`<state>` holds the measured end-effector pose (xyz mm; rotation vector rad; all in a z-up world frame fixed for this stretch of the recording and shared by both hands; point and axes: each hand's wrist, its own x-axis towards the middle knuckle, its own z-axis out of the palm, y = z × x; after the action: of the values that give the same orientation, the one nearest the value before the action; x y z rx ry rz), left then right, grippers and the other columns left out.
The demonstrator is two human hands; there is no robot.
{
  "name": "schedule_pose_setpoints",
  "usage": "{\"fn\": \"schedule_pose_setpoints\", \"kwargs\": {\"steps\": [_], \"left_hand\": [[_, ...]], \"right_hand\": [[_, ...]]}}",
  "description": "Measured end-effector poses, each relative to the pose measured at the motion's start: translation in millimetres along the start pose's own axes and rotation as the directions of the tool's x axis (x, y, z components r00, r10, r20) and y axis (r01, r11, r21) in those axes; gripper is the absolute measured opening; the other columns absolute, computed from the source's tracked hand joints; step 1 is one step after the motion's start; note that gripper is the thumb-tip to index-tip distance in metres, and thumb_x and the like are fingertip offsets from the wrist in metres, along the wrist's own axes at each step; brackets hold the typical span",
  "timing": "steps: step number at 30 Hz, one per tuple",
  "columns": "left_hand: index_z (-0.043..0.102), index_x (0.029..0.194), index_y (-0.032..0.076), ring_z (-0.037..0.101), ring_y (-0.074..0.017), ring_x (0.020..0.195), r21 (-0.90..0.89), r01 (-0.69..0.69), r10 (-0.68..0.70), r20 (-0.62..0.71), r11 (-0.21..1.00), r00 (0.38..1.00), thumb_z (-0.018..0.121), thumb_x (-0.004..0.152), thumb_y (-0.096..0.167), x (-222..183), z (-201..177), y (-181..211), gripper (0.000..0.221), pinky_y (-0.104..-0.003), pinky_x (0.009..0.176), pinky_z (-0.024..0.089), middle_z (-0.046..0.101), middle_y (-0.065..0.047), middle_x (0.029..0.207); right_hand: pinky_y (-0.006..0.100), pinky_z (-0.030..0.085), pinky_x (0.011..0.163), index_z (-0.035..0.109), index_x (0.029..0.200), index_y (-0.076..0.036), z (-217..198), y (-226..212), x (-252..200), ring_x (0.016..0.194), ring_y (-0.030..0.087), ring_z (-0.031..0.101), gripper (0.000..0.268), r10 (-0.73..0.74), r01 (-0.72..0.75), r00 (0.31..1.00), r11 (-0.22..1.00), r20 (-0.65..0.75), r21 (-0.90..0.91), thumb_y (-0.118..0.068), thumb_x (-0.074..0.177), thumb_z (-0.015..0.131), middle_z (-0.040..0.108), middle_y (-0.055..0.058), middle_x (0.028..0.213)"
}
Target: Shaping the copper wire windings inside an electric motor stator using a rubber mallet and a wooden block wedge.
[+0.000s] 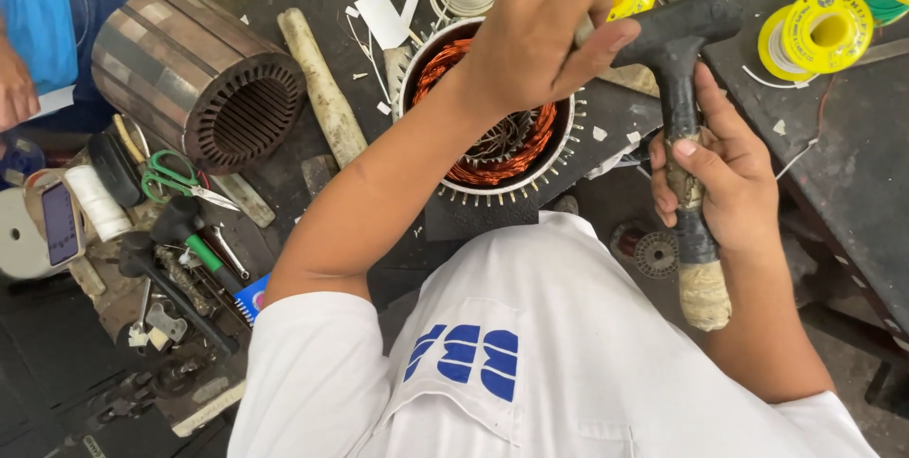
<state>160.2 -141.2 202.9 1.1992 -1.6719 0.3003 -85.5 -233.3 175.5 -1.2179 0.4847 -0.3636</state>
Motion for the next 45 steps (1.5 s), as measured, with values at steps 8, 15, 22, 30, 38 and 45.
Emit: {"fn": "schedule_pose_setpoints", "kwargs": {"steps": [8,15,22,30,38,45], "left_hand": [[0.044,0.088,0.004,0.045,-0.0207,0.047,0.038,-0.03,0.032,-0.033,0.999,0.999,0.043,0.105,0.018,-3.0,7.0,-0.9,0.022,-0.034,0.043,0.037,0.045,-0.003,0.068],[0.044,0.082,0.005,0.041,-0.017,0.042,0.111,-0.051,0.061,-0.091,0.992,0.994,0.038,0.107,0.021,-2.2,3.7,1.0,0.03,-0.033,0.038,0.031,0.039,-0.004,0.061],[0.046,0.083,0.005,0.048,-0.0194,0.045,0.159,-0.024,0.039,-0.097,0.987,0.994,0.041,0.104,0.019,-10.3,9.2,-5.4,0.026,-0.034,0.042,0.036,0.043,-0.004,0.064],[0.045,0.088,0.008,0.035,-0.0121,0.044,0.1,0.063,-0.045,-0.17,0.993,0.984,0.038,0.106,0.021,-19.3,5.7,-17.9,0.024,-0.03,0.039,0.031,0.035,0.002,0.06],[0.048,0.091,0.003,0.043,-0.0148,0.043,0.103,0.033,-0.019,-0.137,0.994,0.99,0.043,0.104,0.018,-14.7,6.0,-15.3,0.021,-0.032,0.039,0.036,0.043,-0.001,0.061],[0.045,0.089,0.005,0.039,-0.0123,0.044,0.181,0.021,0.0,-0.12,0.983,0.993,0.04,0.105,0.018,-20.5,4.6,-15.6,0.021,-0.029,0.038,0.03,0.04,0.0,0.061]], "right_hand": [[0.028,0.037,0.034,0.026,0.165,-0.023,6.9,1.4,18.1,0.043,0.022,0.045,0.071,-0.129,0.135,0.981,0.99,-0.143,0.032,-0.01,0.1,0.053,0.048,0.019,0.075],[0.028,0.042,0.034,0.029,0.163,-0.018,7.4,-20.6,17.3,0.043,0.021,0.048,0.071,0.033,-0.036,0.999,0.997,0.043,0.067,-0.009,0.097,0.054,0.05,0.018,0.08],[0.031,0.032,0.024,0.037,0.158,-0.009,14.3,-23.3,23.1,0.029,0.025,0.044,0.073,-0.035,0.008,0.994,0.967,-0.101,-0.256,-0.008,0.087,0.056,0.064,0.015,0.088],[0.029,0.042,0.035,0.037,0.164,-0.023,-8.5,-20.1,44.6,0.047,0.02,0.053,0.076,-0.02,0.07,0.976,0.971,-0.216,0.228,-0.009,0.094,0.063,0.06,0.019,0.086],[0.026,0.042,0.028,0.029,0.158,-0.006,20.8,-31.3,34.5,0.038,0.018,0.052,0.074,0.102,-0.091,0.986,0.992,0.133,-0.086,-0.01,0.09,0.058,0.057,0.014,0.074],[0.023,0.046,0.042,0.027,0.167,-0.024,17.1,-26.2,51.2,0.051,0.011,0.051,0.074,-0.032,0.042,0.984,0.998,-0.175,0.051,-0.003,0.101,0.054,0.057,0.01,0.084]]}}
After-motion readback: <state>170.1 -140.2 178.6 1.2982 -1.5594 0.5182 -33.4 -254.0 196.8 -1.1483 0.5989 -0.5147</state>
